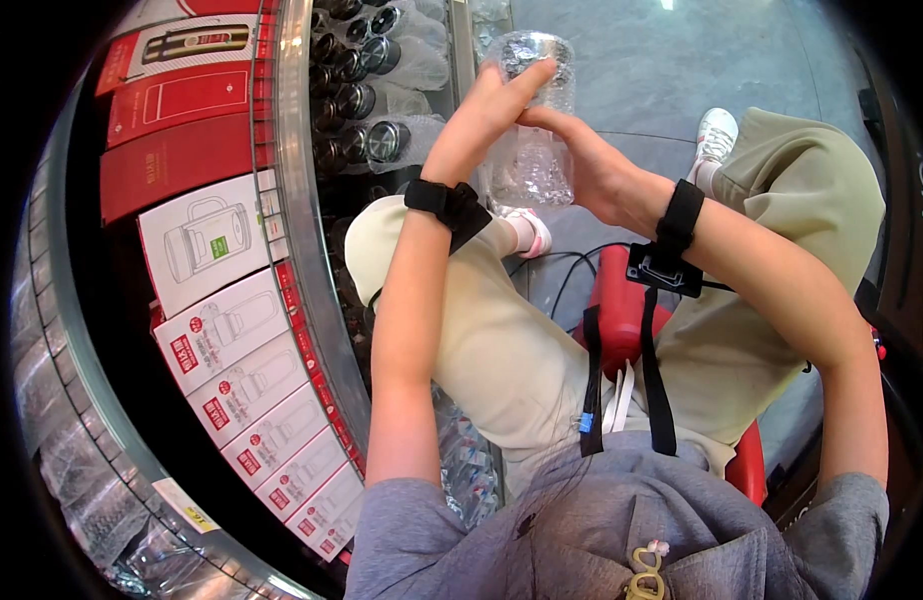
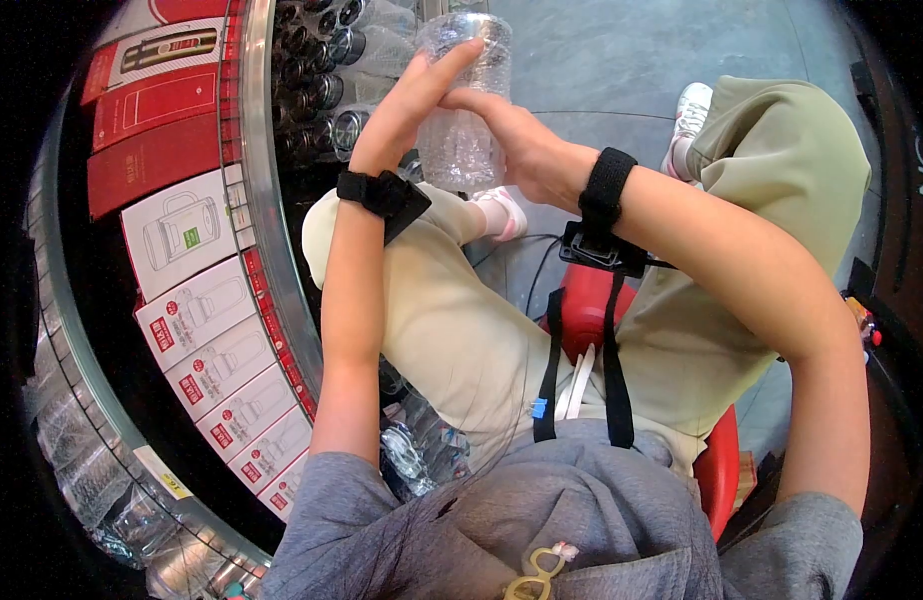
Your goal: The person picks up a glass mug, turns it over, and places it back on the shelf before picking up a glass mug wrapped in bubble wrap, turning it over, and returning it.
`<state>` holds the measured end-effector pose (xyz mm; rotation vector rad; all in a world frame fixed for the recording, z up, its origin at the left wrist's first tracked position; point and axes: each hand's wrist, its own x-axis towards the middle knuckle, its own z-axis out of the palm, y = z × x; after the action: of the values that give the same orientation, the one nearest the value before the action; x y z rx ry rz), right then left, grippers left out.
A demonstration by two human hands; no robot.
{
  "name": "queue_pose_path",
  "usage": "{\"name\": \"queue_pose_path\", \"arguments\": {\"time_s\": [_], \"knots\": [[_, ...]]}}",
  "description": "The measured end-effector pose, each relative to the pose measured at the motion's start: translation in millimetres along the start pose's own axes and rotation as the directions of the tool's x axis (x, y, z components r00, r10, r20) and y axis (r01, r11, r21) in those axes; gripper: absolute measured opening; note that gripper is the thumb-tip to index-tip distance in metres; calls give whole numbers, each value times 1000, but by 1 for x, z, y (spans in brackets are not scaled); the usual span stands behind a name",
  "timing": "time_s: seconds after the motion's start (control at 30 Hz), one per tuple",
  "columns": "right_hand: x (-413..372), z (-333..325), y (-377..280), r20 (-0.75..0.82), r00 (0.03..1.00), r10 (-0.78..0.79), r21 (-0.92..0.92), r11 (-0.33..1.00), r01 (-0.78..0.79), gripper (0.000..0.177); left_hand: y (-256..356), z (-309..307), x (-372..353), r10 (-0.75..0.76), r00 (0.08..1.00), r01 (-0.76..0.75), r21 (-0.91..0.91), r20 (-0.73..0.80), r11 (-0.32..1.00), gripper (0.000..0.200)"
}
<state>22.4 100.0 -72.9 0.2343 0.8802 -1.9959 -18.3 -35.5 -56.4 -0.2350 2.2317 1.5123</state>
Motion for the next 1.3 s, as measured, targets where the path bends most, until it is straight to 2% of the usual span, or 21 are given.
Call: {"name": "queue_pose_path", "arguments": {"time_s": [0.17,0.27,0.37,0.47,0.87,0.97,1.07,1.17,1.3], "knots": [[-1,0,0,-5,1000,-3,-11,1000,3,54,1,1,0,137,991,-137,30,-2,990,63],[-2,1,-1,0,1000,-6,3,1000,6,53,0,4,0,52,993,-44,80,-103,996,62],[-2,2,-1,-11,1000,-6,14,1000,7,52,0,4,0,35,994,-27,82,-101,996,62],[-2,2,-1,-21,1000,-3,24,1000,4,52,6,2,-4,-47,999,46,49,2,998,67],[-3,2,2,-25,1000,18,67,998,-16,56,4,1,-3,-67,997,64,62,47,996,61],[-5,3,1,-28,999,23,64,998,-21,56,-1,4,-1,111,993,-107,102,-37,989,47],[-3,2,2,-30,999,30,63,998,-28,55,-1,4,0,103,994,-99,108,-26,989,48],[-4,3,2,-41,999,19,58,998,-17,54,2,0,0,-75,996,69,111,54,991,59],[-6,5,1,-55,998,10,50,999,-7,54,-1,0,0,-79,996,74,112,45,991,59]]}}
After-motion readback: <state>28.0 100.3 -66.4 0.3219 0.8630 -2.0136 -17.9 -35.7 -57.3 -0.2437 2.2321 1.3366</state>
